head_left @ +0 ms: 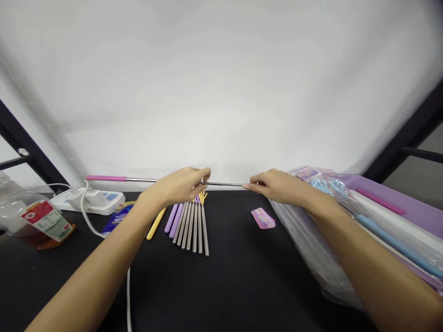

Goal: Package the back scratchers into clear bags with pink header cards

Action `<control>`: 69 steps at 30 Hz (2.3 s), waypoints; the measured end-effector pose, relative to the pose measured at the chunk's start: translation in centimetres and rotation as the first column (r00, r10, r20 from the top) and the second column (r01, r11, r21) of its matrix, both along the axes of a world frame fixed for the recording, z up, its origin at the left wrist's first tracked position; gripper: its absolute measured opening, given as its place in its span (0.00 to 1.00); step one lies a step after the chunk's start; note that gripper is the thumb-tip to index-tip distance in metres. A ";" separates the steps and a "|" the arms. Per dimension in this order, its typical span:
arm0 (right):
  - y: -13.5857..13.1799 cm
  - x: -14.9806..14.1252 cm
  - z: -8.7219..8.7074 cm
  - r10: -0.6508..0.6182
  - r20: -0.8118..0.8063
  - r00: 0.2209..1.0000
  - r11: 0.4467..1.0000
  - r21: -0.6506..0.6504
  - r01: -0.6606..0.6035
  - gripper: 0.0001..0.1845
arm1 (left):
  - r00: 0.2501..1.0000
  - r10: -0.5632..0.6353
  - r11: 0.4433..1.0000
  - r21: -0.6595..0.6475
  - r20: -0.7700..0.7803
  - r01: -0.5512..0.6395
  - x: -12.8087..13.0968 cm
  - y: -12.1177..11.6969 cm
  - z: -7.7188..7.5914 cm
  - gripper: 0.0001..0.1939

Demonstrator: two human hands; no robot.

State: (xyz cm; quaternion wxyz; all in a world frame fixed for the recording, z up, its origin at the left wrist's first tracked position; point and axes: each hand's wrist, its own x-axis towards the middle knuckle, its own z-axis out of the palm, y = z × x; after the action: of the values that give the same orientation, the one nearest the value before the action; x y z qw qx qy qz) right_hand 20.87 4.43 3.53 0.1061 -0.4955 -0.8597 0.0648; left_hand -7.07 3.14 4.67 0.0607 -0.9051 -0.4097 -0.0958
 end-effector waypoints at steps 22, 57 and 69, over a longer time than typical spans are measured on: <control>1.1 1.8 -0.7 0.069 -0.227 0.971 0.956 -0.264 -0.130 0.31 | 0.976 -0.199 0.978 0.079 0.088 0.192 3.3 0.2 -1.4 0.18; 1.8 1.5 -1.8 0.017 -0.196 0.980 0.998 -0.055 -0.028 0.33 | 0.998 -0.049 0.979 0.200 0.030 0.042 -0.3 0.6 -1.0 0.19; 2.5 2.0 -1.8 0.017 -0.101 0.995 0.998 0.054 -0.012 0.32 | 0.999 0.034 0.972 0.235 -0.040 -0.024 -0.5 1.0 -1.1 0.20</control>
State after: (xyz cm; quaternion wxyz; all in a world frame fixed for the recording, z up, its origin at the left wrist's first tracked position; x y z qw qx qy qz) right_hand 22.82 6.97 1.73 0.1623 -0.4822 -0.8583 0.0675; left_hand -7.61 4.16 3.53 0.1773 -0.8875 -0.4072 -0.1230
